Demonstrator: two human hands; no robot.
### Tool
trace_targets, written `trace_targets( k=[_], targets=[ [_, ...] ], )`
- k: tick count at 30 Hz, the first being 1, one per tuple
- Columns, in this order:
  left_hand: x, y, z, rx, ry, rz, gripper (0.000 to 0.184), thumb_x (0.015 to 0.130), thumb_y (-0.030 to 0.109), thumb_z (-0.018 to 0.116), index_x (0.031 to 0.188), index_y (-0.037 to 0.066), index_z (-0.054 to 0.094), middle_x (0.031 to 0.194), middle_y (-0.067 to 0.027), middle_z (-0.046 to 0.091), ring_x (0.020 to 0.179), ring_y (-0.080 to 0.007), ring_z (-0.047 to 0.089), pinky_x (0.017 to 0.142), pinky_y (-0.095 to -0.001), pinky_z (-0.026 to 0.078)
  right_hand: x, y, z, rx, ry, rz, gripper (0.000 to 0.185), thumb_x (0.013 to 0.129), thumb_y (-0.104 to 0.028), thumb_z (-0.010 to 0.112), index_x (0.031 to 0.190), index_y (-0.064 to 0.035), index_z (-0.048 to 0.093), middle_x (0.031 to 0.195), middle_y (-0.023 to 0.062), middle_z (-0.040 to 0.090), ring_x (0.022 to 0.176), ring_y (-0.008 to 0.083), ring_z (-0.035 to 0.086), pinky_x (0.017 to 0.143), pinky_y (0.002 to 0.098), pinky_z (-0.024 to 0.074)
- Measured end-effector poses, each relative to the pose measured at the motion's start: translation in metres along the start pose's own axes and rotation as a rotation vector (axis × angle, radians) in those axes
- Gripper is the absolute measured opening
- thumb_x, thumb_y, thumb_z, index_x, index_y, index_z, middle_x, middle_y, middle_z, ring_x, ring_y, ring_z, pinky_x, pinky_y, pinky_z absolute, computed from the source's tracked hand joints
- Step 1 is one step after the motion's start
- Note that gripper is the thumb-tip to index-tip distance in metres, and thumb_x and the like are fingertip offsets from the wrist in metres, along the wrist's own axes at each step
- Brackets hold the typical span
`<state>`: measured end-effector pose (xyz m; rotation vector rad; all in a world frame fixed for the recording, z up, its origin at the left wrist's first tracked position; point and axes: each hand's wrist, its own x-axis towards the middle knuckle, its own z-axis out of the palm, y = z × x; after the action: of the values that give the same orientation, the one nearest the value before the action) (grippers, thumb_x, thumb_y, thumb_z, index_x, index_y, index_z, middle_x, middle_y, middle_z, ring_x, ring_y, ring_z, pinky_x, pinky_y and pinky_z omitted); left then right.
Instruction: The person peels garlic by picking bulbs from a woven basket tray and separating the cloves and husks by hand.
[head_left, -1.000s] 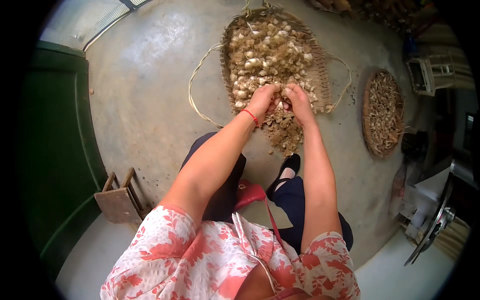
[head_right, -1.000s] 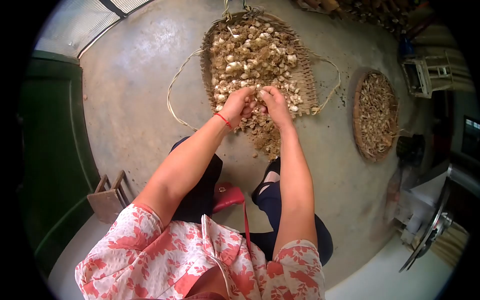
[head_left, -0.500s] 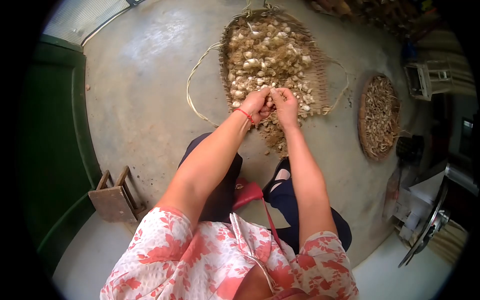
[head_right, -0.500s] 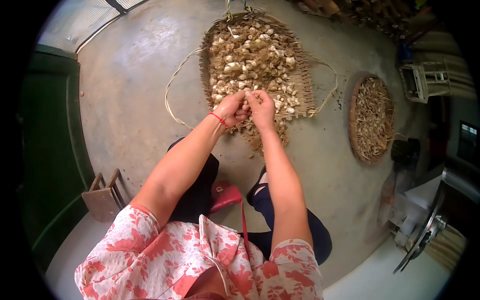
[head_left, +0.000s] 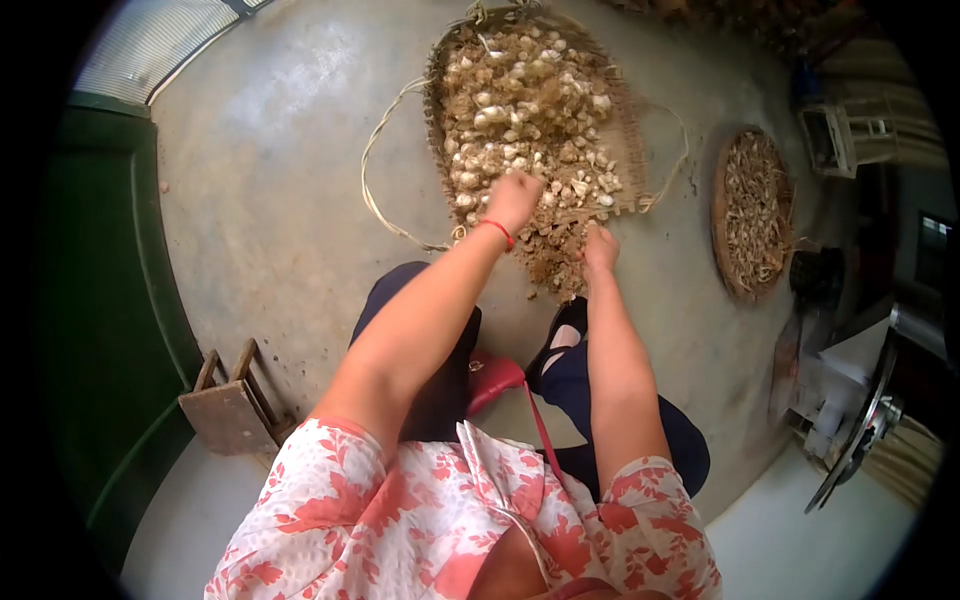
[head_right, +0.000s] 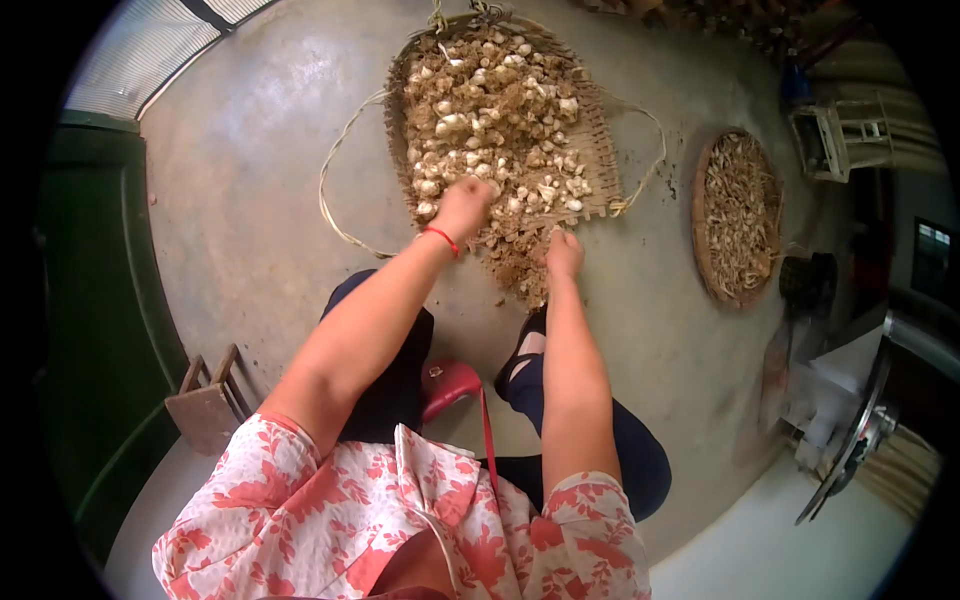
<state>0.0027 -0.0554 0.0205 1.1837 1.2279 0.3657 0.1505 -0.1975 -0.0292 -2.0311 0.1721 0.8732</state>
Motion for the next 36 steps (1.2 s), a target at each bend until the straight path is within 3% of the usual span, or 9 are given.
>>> trace_targets(
  k=[4, 7, 11, 15, 18, 21, 25, 28, 36],
  targets=[
    [0.020, -0.018, -0.030, -0.165, -0.093, -0.102, 0.022, 0.087, 0.019, 0.050, 0.088, 0.000, 0.061, 0.066, -0.0127, 0.059, 0.054, -0.0193, 0.057, 0.048, -0.0395, 0.044, 0.013, 0.000, -0.020, -0.518, 0.064, -0.211, 0.031, 0.088, -0.026, 0.054, 0.071, 0.0003, 0.055, 0.061, 0.0068, 0.054, 0.058, 0.0200, 0.052, 0.059, 0.0375, 0.0412],
    [0.003, 0.004, -0.044, -0.583, 0.156, -0.443, 0.019, 0.091, 0.017, 0.042, 0.106, 0.009, 0.047, 0.080, -0.0067, 0.050, 0.057, -0.0161, 0.051, 0.042, -0.0295, 0.035, 0.010, -0.022, -0.012, -0.774, 0.169, -0.278, 0.033, 0.087, -0.028, 0.053, 0.077, 0.0017, 0.060, 0.070, 0.0073, 0.062, 0.068, 0.0231, 0.056, 0.067, 0.0399, 0.0425],
    [0.006, 0.006, -0.064, -0.653, 0.238, -0.534, 0.045, 0.088, 0.016, 0.040, 0.132, 0.010, 0.029, 0.101, -0.0144, 0.050, 0.065, -0.0214, 0.056, 0.043, -0.0344, 0.038, 0.020, -0.047, 0.029, -0.758, 0.041, -0.663, 0.026, 0.086, -0.021, 0.052, 0.096, -0.0003, 0.065, 0.090, 0.0116, 0.066, 0.085, 0.0265, 0.060, 0.076, 0.0392, 0.0445],
    [0.010, -0.001, -0.077, -0.648, 0.148, -0.480, 0.052, 0.090, 0.023, 0.046, 0.135, 0.007, 0.026, 0.113, -0.0145, 0.048, 0.071, -0.0224, 0.058, 0.044, -0.0326, 0.042, 0.029, -0.059, 0.093, -0.708, -0.101, -0.696, 0.036, 0.088, -0.023, 0.054, 0.120, -0.0049, 0.057, 0.111, 0.0133, 0.061, 0.098, 0.0268, 0.059, 0.086, 0.0417, 0.0454],
    [-0.005, 0.014, -0.092, -0.537, 0.166, -0.332, 0.051, 0.090, 0.021, 0.048, 0.136, 0.008, 0.030, 0.107, -0.0089, 0.047, 0.069, -0.0178, 0.058, 0.054, -0.0304, 0.045, 0.010, -0.079, 0.132, -0.923, -0.228, -0.375, 0.069, 0.089, -0.038, 0.057, 0.143, -0.0113, 0.024, 0.144, 0.0138, 0.030, 0.128, 0.0320, 0.036, 0.103, 0.0485, 0.0384],
    [-0.009, 0.019, -0.102, -0.493, 0.156, -0.289, 0.047, 0.091, 0.020, 0.047, 0.134, 0.006, 0.033, 0.106, -0.0094, 0.052, 0.067, -0.0166, 0.057, 0.055, -0.0299, 0.045, 0.018, -0.087, 0.145, -0.874, -0.291, -0.289, 0.075, 0.087, -0.037, 0.060, 0.144, -0.0099, 0.020, 0.148, 0.0143, 0.021, 0.134, 0.0337, 0.026, 0.106, 0.0500, 0.0350],
    [-0.007, 0.018, -0.107, -0.501, 0.140, -0.308, 0.045, 0.093, 0.020, 0.046, 0.133, 0.004, 0.034, 0.099, -0.0086, 0.056, 0.066, -0.0154, 0.057, 0.056, -0.0297, 0.046, 0.040, -0.103, 0.130, -0.431, -0.465, -0.114, 0.051, 0.089, -0.024, 0.060, 0.132, -0.0049, 0.042, 0.127, 0.0113, 0.048, 0.105, 0.0252, 0.052, 0.084, 0.0416, 0.0462],
    [-0.002, 0.017, -0.097, -0.550, 0.151, -0.310, 0.044, 0.093, 0.020, 0.046, 0.132, 0.003, 0.036, 0.094, -0.0076, 0.058, 0.065, -0.0147, 0.057, 0.055, -0.0291, 0.045, 0.055, -0.090, 0.121, -0.148, -0.597, -0.137, 0.036, 0.090, -0.019, 0.058, 0.123, -0.0054, 0.052, 0.112, 0.0054, 0.054, 0.088, 0.0177, 0.053, 0.075, 0.0377, 0.0448],
    [0.006, 0.020, -0.051, -0.480, -0.065, -0.271, 0.035, 0.092, 0.025, 0.052, 0.120, 0.005, 0.047, 0.095, -0.0072, 0.061, 0.062, -0.0119, 0.057, 0.056, -0.0282, 0.045, 0.053, -0.094, 0.050, 0.225, -0.681, -0.279, 0.032, 0.086, -0.001, 0.057, 0.118, -0.0022, 0.052, 0.102, 0.0040, 0.059, 0.090, 0.0121, 0.055, 0.079, 0.0237, 0.0447]
  ],
)
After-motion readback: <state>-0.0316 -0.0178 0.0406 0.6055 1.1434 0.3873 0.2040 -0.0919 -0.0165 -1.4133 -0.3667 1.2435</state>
